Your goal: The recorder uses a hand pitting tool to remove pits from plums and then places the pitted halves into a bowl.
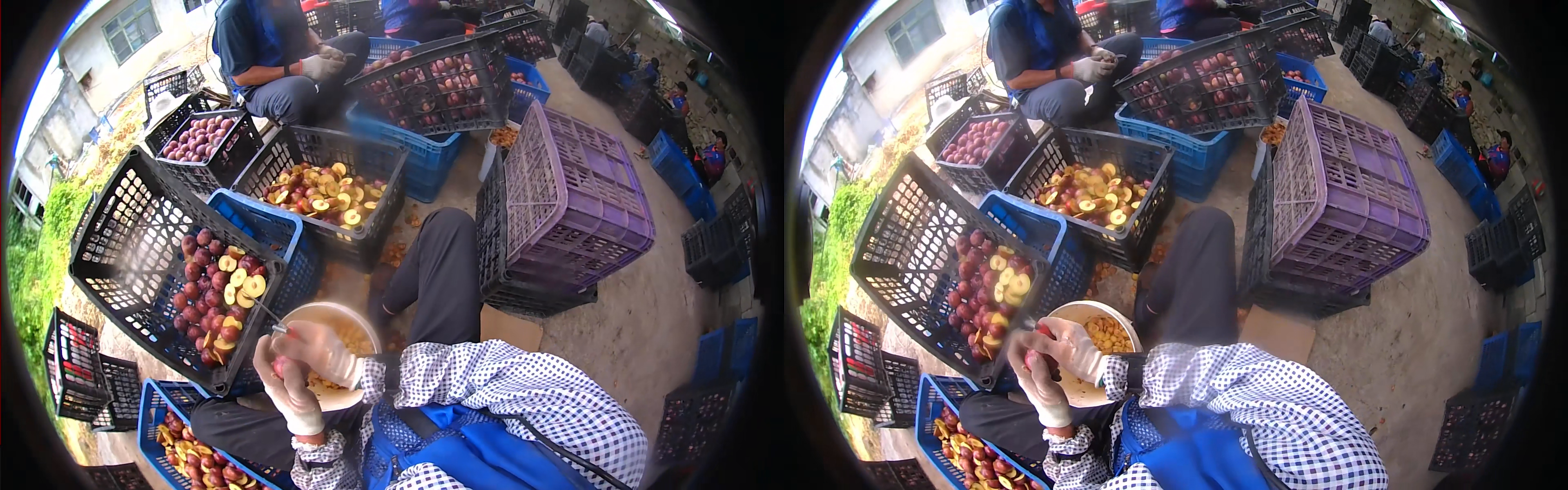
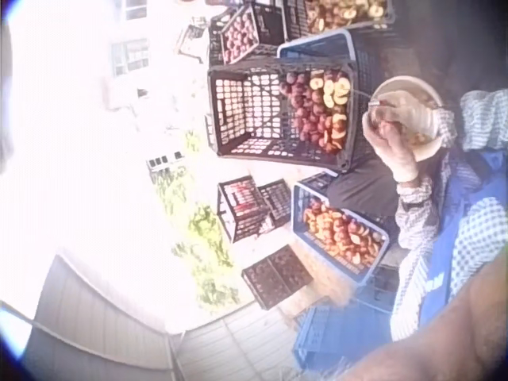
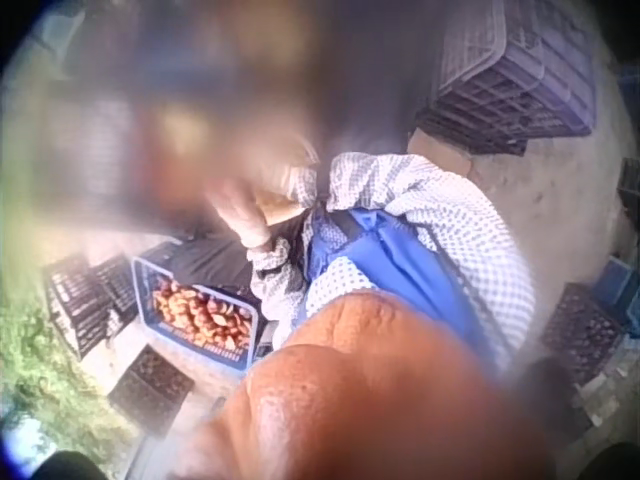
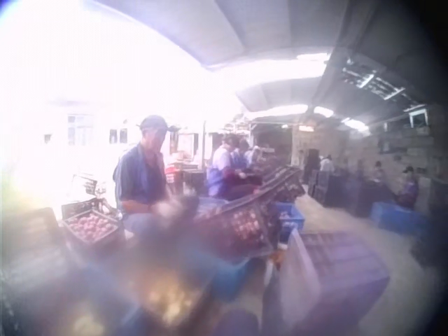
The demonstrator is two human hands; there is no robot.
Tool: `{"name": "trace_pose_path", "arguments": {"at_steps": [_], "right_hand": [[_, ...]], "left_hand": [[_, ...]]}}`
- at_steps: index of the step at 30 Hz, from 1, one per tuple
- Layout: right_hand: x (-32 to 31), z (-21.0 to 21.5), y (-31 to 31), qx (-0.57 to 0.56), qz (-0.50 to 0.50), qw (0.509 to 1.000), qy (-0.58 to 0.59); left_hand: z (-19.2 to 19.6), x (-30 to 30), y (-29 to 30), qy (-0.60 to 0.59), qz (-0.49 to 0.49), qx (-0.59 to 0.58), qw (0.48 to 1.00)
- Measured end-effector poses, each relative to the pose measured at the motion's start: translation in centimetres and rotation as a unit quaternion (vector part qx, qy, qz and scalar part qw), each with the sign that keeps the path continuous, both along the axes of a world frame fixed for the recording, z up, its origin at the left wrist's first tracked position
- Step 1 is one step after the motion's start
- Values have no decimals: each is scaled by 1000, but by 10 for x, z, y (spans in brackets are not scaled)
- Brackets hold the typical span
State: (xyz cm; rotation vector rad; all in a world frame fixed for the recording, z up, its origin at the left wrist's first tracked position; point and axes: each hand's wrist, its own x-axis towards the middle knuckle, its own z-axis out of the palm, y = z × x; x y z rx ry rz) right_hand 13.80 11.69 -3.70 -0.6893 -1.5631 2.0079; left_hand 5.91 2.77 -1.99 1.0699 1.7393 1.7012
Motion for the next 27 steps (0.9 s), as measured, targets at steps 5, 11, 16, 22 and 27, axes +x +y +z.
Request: {"name": "trace_pose_path", "arguments": {"at_steps": [5,11,16,22,27], "right_hand": [[-1,21,-11,217,-207,954,-23],[-7,21,-7,85,-214,973,25],[-3,19,7,378,-168,906,92],[-5,-1,16,-57,-131,988,52],[4,-5,25,-205,-161,965,38]], "left_hand": [[-7,17,-3,175,51,-1,983],[-27,5,11,-52,36,7,998],[8,24,11,-511,129,-35,849],[-18,1,-6,-598,-98,-44,794],[-43,-2,-15,-406,-128,-22,904]]}}
